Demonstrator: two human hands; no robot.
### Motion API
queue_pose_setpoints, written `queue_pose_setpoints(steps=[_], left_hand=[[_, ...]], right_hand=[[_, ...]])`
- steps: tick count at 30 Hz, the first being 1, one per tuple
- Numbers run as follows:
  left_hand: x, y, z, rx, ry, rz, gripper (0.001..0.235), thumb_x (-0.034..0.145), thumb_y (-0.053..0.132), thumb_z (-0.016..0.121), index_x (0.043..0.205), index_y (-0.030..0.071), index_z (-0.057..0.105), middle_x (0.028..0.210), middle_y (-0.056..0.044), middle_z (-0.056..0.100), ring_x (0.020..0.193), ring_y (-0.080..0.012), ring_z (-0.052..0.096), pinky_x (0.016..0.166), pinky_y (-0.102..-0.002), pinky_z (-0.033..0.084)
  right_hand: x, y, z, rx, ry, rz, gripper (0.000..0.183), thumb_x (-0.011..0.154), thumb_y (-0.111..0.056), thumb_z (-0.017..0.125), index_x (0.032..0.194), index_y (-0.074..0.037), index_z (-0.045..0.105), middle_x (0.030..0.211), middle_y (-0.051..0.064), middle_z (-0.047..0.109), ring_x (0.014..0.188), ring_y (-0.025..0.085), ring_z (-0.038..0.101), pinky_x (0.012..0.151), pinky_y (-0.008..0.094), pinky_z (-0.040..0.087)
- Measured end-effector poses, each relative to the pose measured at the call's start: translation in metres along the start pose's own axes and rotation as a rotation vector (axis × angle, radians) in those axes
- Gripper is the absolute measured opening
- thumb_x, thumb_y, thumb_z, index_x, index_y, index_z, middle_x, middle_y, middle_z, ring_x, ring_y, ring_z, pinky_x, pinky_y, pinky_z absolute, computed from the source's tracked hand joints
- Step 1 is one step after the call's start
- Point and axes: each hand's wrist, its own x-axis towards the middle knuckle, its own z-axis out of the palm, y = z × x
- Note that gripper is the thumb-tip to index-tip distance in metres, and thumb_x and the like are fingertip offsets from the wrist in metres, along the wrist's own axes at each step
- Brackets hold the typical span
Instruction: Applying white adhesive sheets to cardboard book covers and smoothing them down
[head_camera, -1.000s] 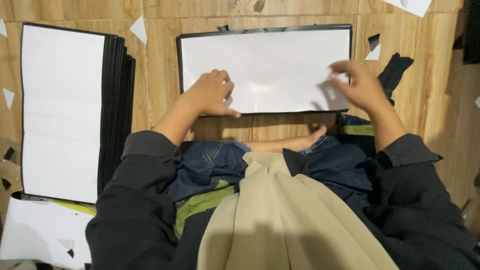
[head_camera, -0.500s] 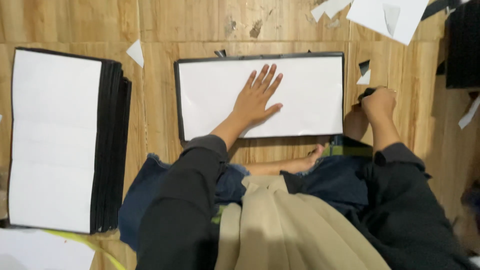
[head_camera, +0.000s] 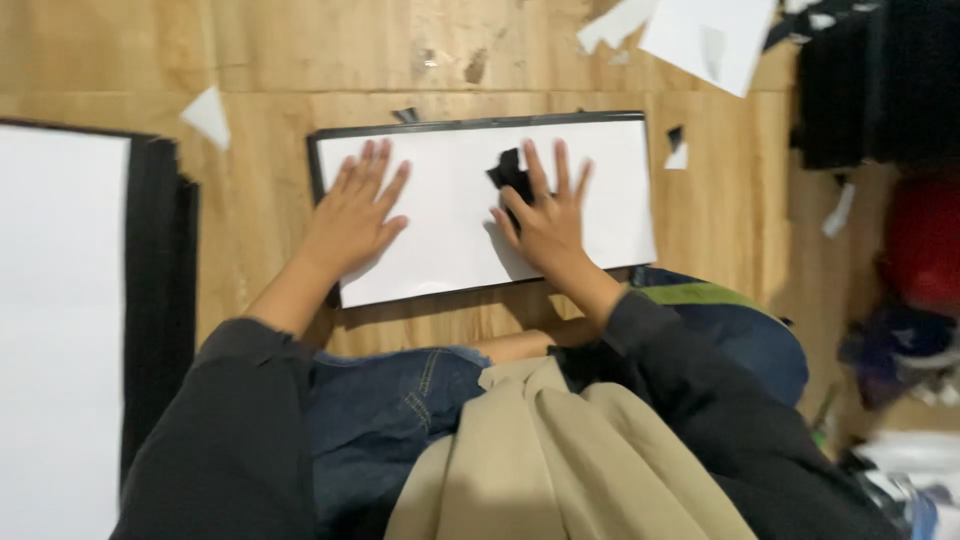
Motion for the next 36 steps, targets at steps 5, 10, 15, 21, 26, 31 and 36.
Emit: queue_pose_setpoints(steps=[5, 10, 15, 21, 26, 31, 36], left_hand=[[0.004, -0.005, 0.004, -0.035, 0.081, 0.022, 0.066, 0.093, 0.046, 0.031, 0.148, 0.01, 0.027, 0.154, -0.02, 0.017, 0.143, -0.0364, 0.009, 0.114, -0.051, 0.007], [0.002, -0.005, 0.006, -0.083, 0.145, 0.002, 0.06, 0.095, 0.034, 0.033, 0.148, 0.006, 0.026, 0.154, -0.021, 0.016, 0.142, -0.0369, 0.008, 0.113, -0.051, 0.006], [-0.012, -0.002, -0.001, -0.088, 0.11, -0.104, 0.06, 0.097, 0.027, 0.04, 0.149, 0.004, 0.023, 0.153, -0.02, 0.012, 0.141, -0.0384, 0.008, 0.112, -0.054, 0.01], [-0.02, 0.006, -0.01, -0.17, 0.034, -0.332, 0.06, 0.103, 0.026, 0.037, 0.152, 0.008, 0.007, 0.154, -0.016, -0.006, 0.142, -0.0364, -0.007, 0.114, -0.058, -0.001], [-0.027, 0.005, 0.005, -0.388, 0.126, -0.634, 0.058, 0.107, 0.024, 0.032, 0.15, 0.008, -0.004, 0.153, -0.02, -0.011, 0.144, -0.0382, -0.007, 0.116, -0.056, 0.001], [-0.032, 0.002, 0.023, -0.515, 0.241, -0.525, 0.061, 0.105, 0.02, 0.034, 0.149, 0.005, -0.006, 0.155, -0.018, -0.011, 0.146, -0.0336, -0.006, 0.117, -0.054, 0.007], [-0.036, -0.005, 0.036, -0.606, 0.327, -0.489, 0.058, 0.108, 0.021, 0.028, 0.148, 0.004, -0.011, 0.156, -0.016, -0.011, 0.147, -0.032, -0.007, 0.123, -0.044, -0.003]], right_hand=[[0.017, 0.003, 0.055, 0.243, -0.135, 0.022, 0.061, 0.094, -0.037, 0.047, 0.143, -0.004, 0.033, 0.151, 0.021, 0.022, 0.14, 0.036, 0.017, 0.115, 0.046, 0.012], [0.02, -0.088, 0.059, 0.191, -0.334, -0.106, 0.067, 0.097, -0.048, 0.028, 0.148, -0.008, 0.016, 0.156, 0.013, 0.007, 0.145, 0.028, 0.005, 0.119, 0.043, 0.001], [-0.003, 0.004, 0.043, 0.202, -0.335, 0.062, 0.054, 0.098, -0.022, 0.035, 0.148, -0.006, 0.02, 0.154, 0.014, 0.017, 0.144, 0.026, 0.013, 0.117, 0.042, 0.006], [-0.032, 0.09, 0.017, 0.162, -0.298, 0.632, 0.056, 0.104, -0.028, 0.026, 0.15, -0.006, 0.002, 0.156, 0.013, -0.003, 0.145, 0.032, -0.003, 0.117, 0.047, -0.001], [-0.035, 0.005, 0.016, 0.236, -0.245, 0.454, 0.066, 0.096, -0.013, 0.042, 0.145, 0.007, 0.003, 0.152, 0.028, 0.003, 0.142, 0.046, 0.003, 0.116, 0.054, 0.005], [-0.023, -0.07, 0.009, 0.207, -0.554, -0.281, 0.058, 0.101, -0.044, 0.008, 0.15, -0.014, 0.0, 0.157, 0.003, -0.005, 0.145, 0.018, -0.006, 0.119, 0.041, -0.004], [0.033, -0.012, 0.046, 0.222, -0.395, -0.114, 0.052, 0.104, -0.03, 0.026, 0.151, -0.01, 0.014, 0.156, 0.008, 0.013, 0.145, 0.027, 0.01, 0.116, 0.051, 0.006]])
